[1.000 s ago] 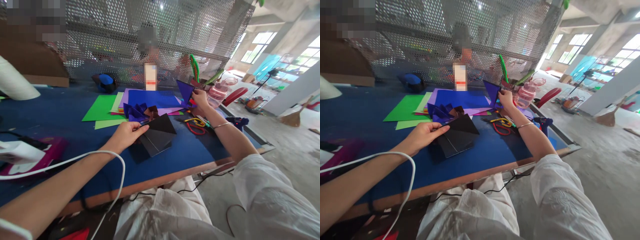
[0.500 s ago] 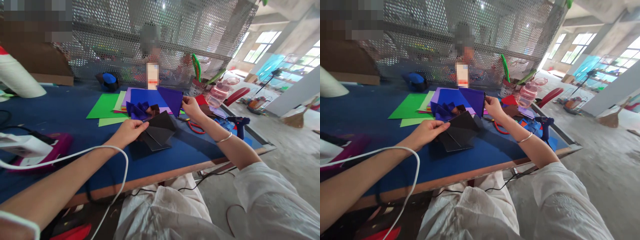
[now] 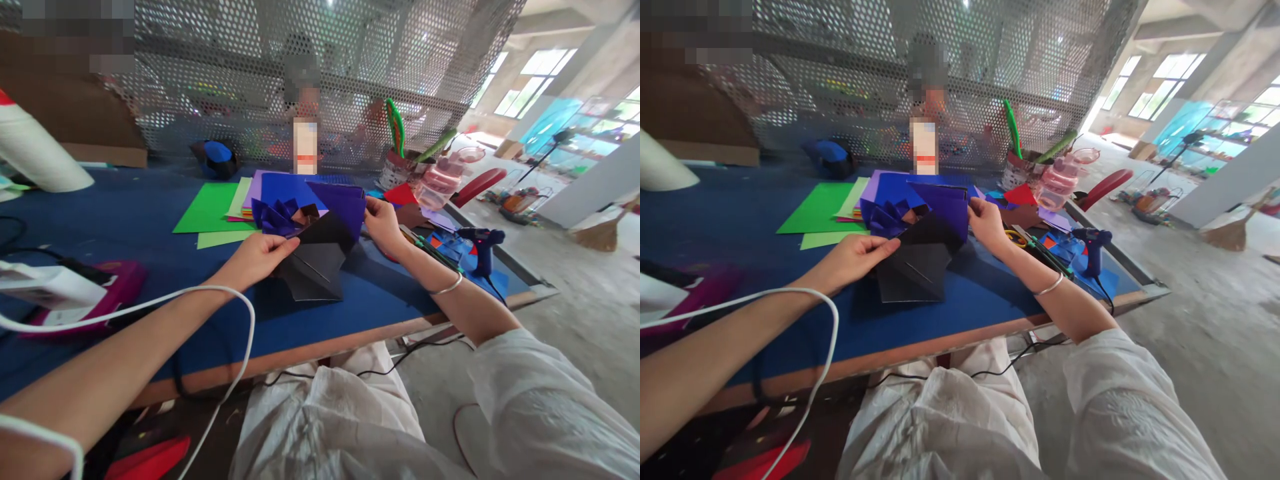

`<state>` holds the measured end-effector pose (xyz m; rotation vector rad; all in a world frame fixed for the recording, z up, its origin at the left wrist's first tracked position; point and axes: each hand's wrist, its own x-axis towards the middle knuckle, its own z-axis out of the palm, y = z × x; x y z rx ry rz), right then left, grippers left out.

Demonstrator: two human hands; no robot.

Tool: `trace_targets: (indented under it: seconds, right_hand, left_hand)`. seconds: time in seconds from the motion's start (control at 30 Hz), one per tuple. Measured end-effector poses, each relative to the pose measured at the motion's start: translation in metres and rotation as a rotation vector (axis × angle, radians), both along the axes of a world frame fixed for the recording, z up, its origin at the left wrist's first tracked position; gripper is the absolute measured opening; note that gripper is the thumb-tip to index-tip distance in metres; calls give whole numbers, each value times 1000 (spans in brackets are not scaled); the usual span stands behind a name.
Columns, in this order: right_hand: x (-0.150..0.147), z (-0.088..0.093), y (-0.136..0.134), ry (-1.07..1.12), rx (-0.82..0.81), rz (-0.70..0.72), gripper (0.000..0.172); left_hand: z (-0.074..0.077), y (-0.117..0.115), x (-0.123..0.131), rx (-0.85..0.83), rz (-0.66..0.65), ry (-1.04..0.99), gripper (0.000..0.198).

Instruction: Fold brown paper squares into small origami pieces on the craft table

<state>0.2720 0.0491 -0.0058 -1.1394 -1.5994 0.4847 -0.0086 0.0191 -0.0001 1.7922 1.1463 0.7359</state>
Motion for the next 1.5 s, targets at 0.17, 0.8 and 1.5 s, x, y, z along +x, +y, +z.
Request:
trace_targets:
  seconds: [0.17,0.8,1.5]
  right_hand:
    - [1,3,-4,41,15,39,29]
    - [-17,10,-28,-128,56,-68,35]
    - [-32,5,-46,-398,326,14,28]
  left_hand:
    - [2,5,-1,44,-36,18,43]
    - [16,-1,-3,42,20,-319,46]
    - [12,-3,2,23,130,-319,48]
